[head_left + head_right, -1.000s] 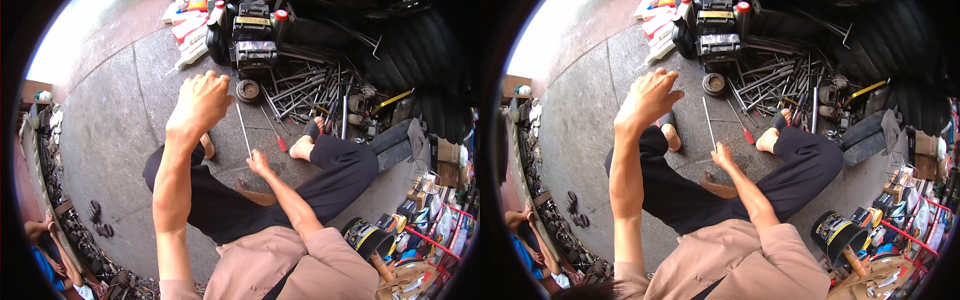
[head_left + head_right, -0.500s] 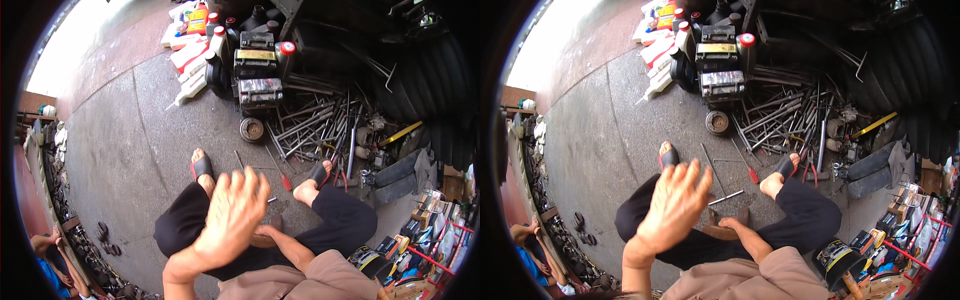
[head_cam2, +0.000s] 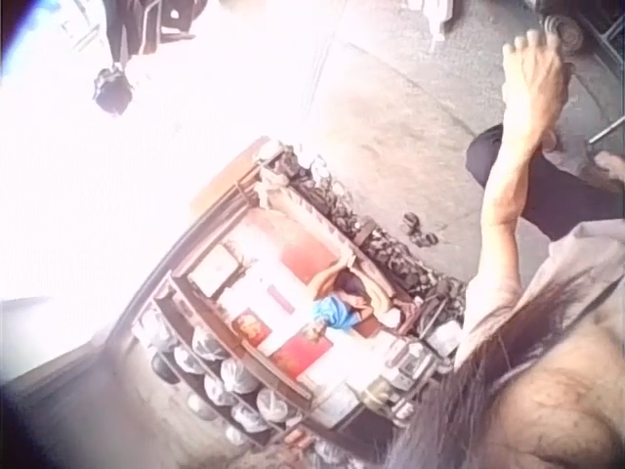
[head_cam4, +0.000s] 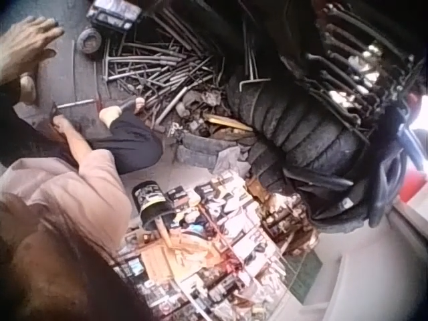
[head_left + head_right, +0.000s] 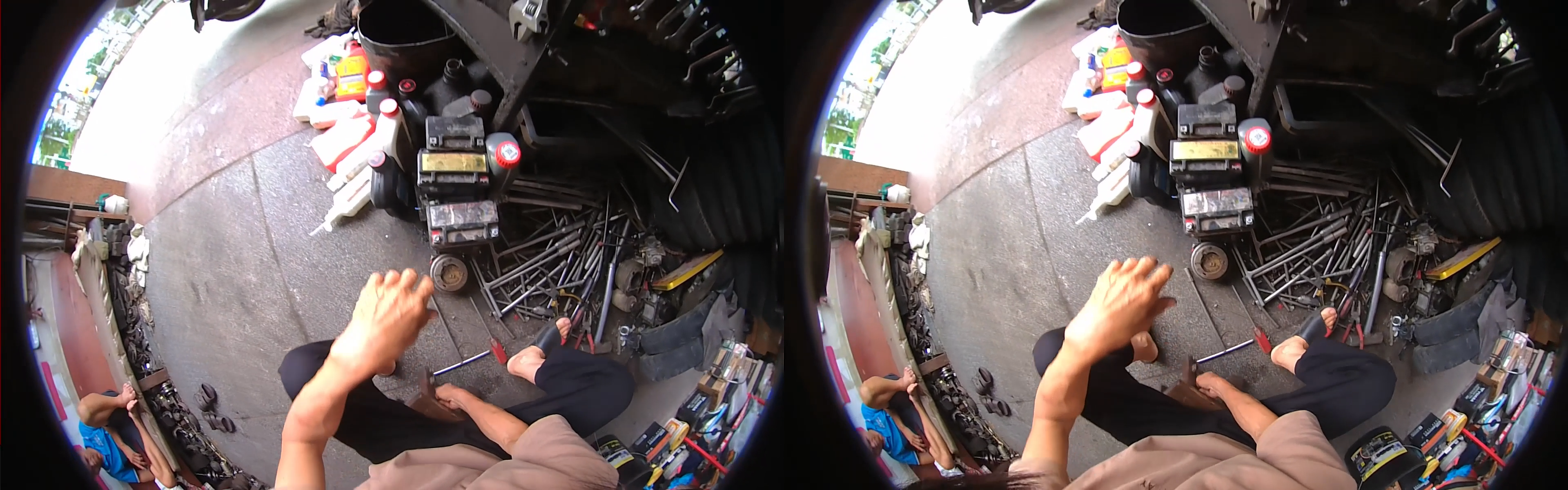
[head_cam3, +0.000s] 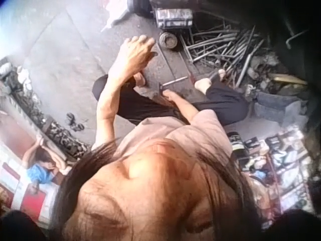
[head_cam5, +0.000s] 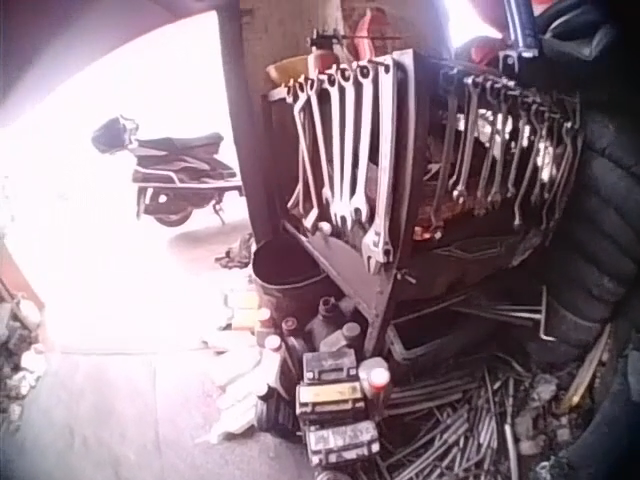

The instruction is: Inspect and clean small mechanical components of a motorcycle using basic tools.

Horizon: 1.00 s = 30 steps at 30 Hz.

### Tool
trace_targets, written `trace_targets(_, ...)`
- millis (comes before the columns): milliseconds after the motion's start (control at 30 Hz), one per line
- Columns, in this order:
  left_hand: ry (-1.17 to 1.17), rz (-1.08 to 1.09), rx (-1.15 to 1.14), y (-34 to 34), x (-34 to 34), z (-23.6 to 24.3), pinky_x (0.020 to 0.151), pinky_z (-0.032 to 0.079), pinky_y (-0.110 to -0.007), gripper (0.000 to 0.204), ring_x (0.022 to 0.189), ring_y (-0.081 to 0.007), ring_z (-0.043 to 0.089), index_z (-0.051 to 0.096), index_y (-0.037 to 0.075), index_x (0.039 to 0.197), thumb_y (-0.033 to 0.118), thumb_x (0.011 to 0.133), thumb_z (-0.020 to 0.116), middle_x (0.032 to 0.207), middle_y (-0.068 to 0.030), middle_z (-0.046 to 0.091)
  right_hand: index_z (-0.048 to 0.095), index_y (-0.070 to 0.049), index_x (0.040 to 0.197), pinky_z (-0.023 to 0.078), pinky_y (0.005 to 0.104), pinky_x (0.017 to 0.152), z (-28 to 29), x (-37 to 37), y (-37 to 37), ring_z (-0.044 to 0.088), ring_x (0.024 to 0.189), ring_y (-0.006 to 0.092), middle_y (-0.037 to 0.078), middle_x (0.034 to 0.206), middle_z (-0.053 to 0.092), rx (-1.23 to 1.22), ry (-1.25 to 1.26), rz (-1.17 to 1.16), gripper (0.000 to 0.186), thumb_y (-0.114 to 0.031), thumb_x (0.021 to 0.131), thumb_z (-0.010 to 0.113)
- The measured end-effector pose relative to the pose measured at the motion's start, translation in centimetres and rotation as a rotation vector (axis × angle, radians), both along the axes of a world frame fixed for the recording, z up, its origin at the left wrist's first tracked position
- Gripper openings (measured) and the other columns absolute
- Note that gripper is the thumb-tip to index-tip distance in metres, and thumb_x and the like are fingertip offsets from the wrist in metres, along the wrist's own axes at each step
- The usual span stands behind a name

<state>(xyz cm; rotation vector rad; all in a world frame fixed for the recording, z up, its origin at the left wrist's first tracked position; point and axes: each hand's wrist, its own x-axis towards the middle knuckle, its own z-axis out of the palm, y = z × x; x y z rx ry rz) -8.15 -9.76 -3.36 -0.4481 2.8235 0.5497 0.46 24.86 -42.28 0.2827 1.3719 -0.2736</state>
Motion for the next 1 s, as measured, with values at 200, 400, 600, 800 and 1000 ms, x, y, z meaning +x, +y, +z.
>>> trace_targets(200,-0.034,0.038,-0.255,-6.7,-3.2,-4.0,0.082,0.048,-0.042,0.034,0.096,-0.0324,0.061,0.059,0.005,0.102,0.032,0.085,0.069,0.098,-0.0158,0.059,0.066,0.002,0.105,0.056,0.0496,0.065,2.8,-5.2,-8.3,0.068,0.075,0.035,0.022,0.089,0.069,-0.332,0.16,0.194,0.03,-0.016,0.081,0.062)
trace_targets(400,0.073,-0.012,-0.208,-5.7,-1.6,-3.1,0.078,0.05,-0.042,0.033,0.093,-0.0327,0.064,0.06,0.005,0.101,0.033,0.085,0.068,0.094,-0.0152,0.063,0.067,-0.005,0.095,0.051,0.0507,0.084,5.7,-10.3,-8.6,0.064,0.1,0.0394,0.021,0.104,0.067,-0.168,1.007,0.412,0.023,-0.021,0.083,0.055)
trace_targets(600,0.172,0.002,-0.009,-3.3,2.5,0.0,0.082,0.048,-0.043,0.038,0.095,-0.0364,0.06,0.059,0.001,0.118,0.028,0.09,0.063,0.102,-0.0164,0.061,0.066,-0.006,0.099,0.05,0.0483,0.087,4.5,-16.6,-2.4,0.062,0.103,0.0385,0.02,0.106,0.067,-0.013,1.059,0.322,0.027,-0.027,0.085,0.06)
trace_targets(800,0.084,0.12,-0.108,-2.2,3.6,2.0,0.081,0.047,-0.042,0.038,0.093,-0.0351,0.06,0.059,0.002,0.116,0.028,0.089,0.065,0.101,-0.016,0.061,0.064,-0.006,0.104,0.052,0.0453,0.086,5.3,-16.2,-1.5,0.062,0.104,0.0351,0.017,0.108,0.065,-0.011,1.147,0.267,0.03,-0.025,0.081,0.067)
trace_targets(1000,0.26,0.07,0.009,-0.6,4.1,5.9,0.084,0.046,-0.038,0.041,0.098,-0.0317,0.062,0.059,0.0,0.12,0.026,0.089,0.065,0.106,-0.0158,0.064,0.058,-0.004,0.111,0.052,0.0457,0.085,5.7,-15.8,-2.8,0.062,0.103,0.0359,0.019,0.116,0.059,0.025,1.254,0.263,0.036,-0.016,0.079,0.066)
